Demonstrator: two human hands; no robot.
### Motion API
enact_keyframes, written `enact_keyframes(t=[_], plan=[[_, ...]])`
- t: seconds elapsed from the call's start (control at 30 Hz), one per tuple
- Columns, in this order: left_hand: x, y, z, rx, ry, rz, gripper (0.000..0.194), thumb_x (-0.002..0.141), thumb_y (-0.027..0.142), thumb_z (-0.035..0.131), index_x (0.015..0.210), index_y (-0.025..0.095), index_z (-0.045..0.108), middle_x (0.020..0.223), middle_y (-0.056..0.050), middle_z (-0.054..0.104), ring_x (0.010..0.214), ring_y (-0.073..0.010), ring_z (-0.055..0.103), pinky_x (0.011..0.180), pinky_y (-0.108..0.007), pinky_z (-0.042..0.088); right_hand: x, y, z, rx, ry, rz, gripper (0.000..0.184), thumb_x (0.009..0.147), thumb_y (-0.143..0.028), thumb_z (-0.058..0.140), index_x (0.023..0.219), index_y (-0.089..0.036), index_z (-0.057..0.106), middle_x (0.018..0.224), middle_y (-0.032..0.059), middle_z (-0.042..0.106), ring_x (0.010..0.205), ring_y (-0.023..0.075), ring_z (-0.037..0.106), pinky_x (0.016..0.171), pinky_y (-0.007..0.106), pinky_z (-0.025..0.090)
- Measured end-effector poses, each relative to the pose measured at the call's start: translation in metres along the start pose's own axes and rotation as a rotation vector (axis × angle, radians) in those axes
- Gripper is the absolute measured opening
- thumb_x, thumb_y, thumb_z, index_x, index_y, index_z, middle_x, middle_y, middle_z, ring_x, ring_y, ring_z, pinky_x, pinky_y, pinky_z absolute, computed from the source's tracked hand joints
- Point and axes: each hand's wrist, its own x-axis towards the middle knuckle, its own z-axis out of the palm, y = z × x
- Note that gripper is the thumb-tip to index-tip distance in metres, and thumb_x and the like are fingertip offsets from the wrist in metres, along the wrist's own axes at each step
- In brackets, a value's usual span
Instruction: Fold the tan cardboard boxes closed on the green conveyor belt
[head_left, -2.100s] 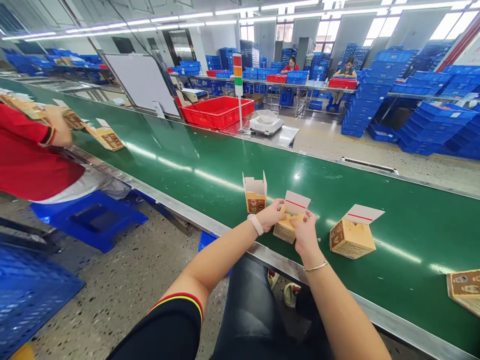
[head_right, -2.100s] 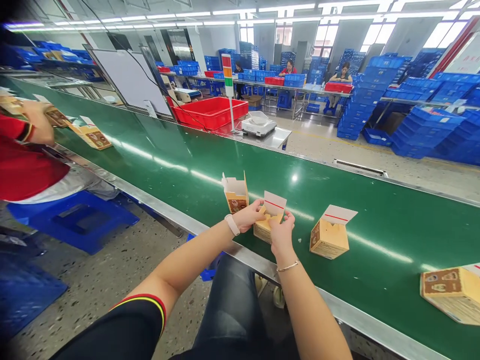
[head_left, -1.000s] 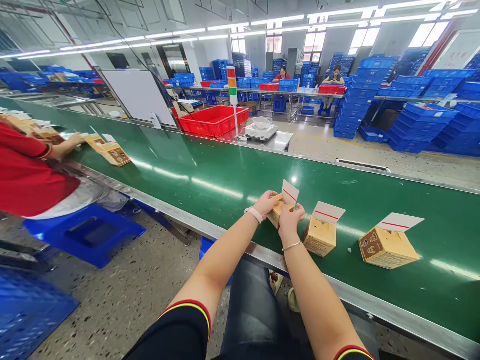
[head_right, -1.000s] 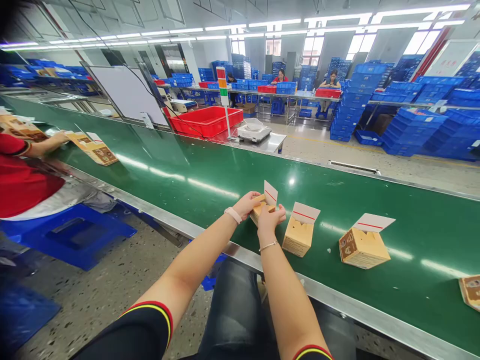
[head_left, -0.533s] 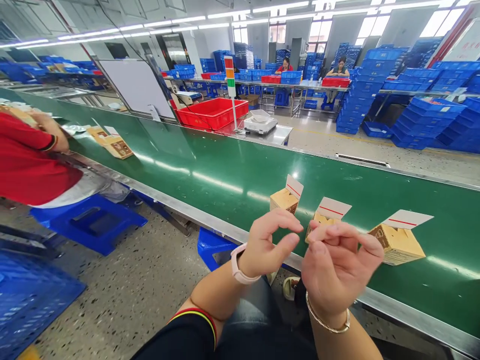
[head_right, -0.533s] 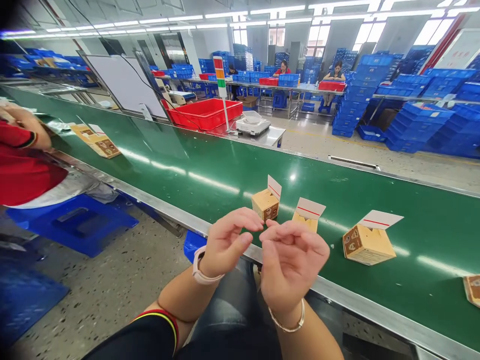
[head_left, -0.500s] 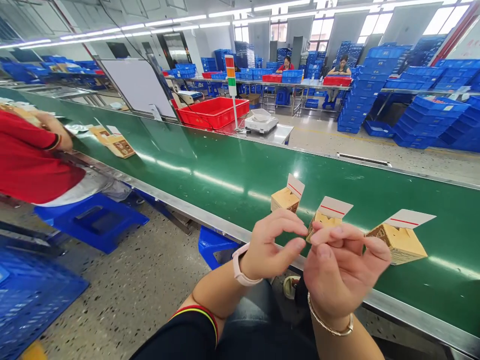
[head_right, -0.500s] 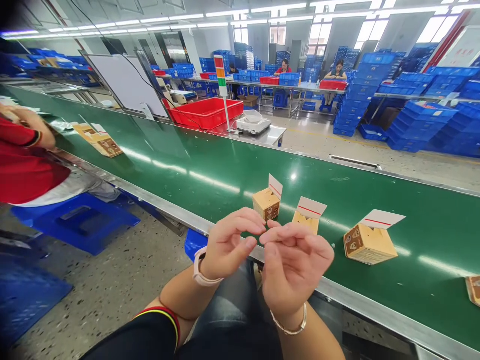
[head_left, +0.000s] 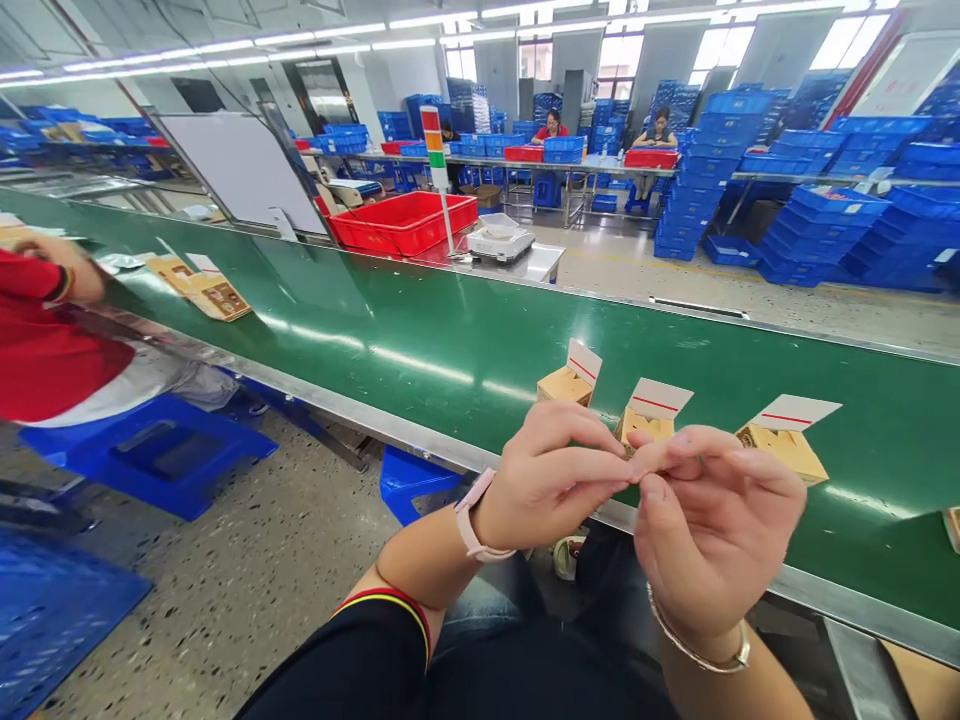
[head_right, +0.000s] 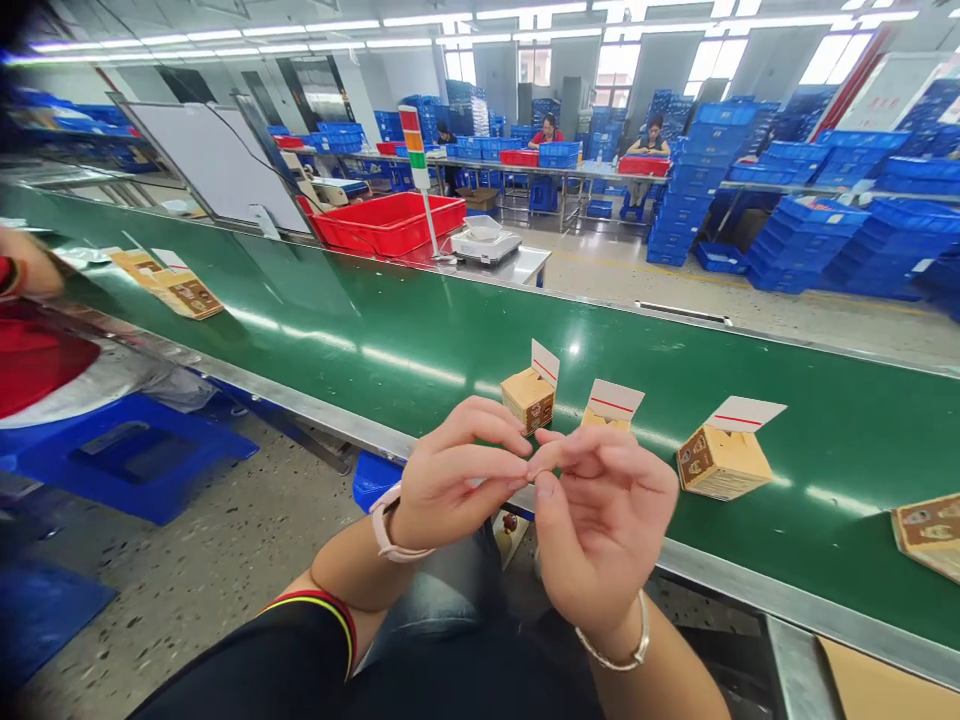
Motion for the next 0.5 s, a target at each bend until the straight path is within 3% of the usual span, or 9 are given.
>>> enact_keyframes(t=[0.17, 0.23, 0.4, 0.5], plan=[[-0.014, 0.000, 0.006, 0.165, -0.168, 0.099, 0.012, 0.085, 0.014, 0.064, 0.096, 0.021, 0.065, 0.083, -0.002, 0.068, 0.089, -0.0173, 0.057, 0.076, -0.032, 0.051, -0.004, -0.007, -0.039, 0.137, -0.192, 0.463, 0.022, 0.084, -0.018, 0.064, 0.103, -0.024, 0.054, 0.094, 0.0009, 0.056, 0.077, 0.0105, 0.062, 0.070, 0.029, 0.054], [-0.028, 0.002, 0.012, 0.144, -0.243, 0.107, 0.008, 0.088, 0.016, 0.060, 0.094, 0.019, 0.065, 0.079, -0.002, 0.068, 0.085, -0.0165, 0.057, 0.073, -0.030, 0.050, -0.018, -0.004, -0.055, 0.203, -0.197, 0.695, 0.026, 0.078, -0.025, 0.071, 0.096, -0.021, 0.053, 0.087, -0.0008, 0.056, 0.072, 0.0092, 0.060, 0.066, 0.026, 0.051], [-0.084, 0.004, 0.029, -0.061, -0.428, 0.036, 0.010, 0.092, 0.016, 0.053, 0.086, 0.020, 0.061, 0.074, -0.001, 0.066, 0.075, -0.0145, 0.059, 0.068, -0.026, 0.051, -0.074, 0.012, -0.078, 0.313, 0.008, 1.205, 0.041, 0.057, -0.025, 0.078, 0.083, -0.017, 0.048, 0.075, -0.0059, 0.056, 0.059, 0.0065, 0.055, 0.061, 0.024, 0.043], [-0.122, -0.001, 0.032, -0.227, -0.610, -0.019, 0.013, 0.091, 0.017, 0.051, 0.081, 0.020, 0.059, 0.073, -0.002, 0.064, 0.071, -0.0133, 0.059, 0.066, -0.023, 0.051, -0.109, 0.025, -0.081, 0.383, 0.043, 1.410, 0.045, 0.048, -0.026, 0.076, 0.082, -0.016, 0.049, 0.063, -0.0061, 0.056, 0.050, 0.0070, 0.052, 0.057, 0.024, 0.038]])
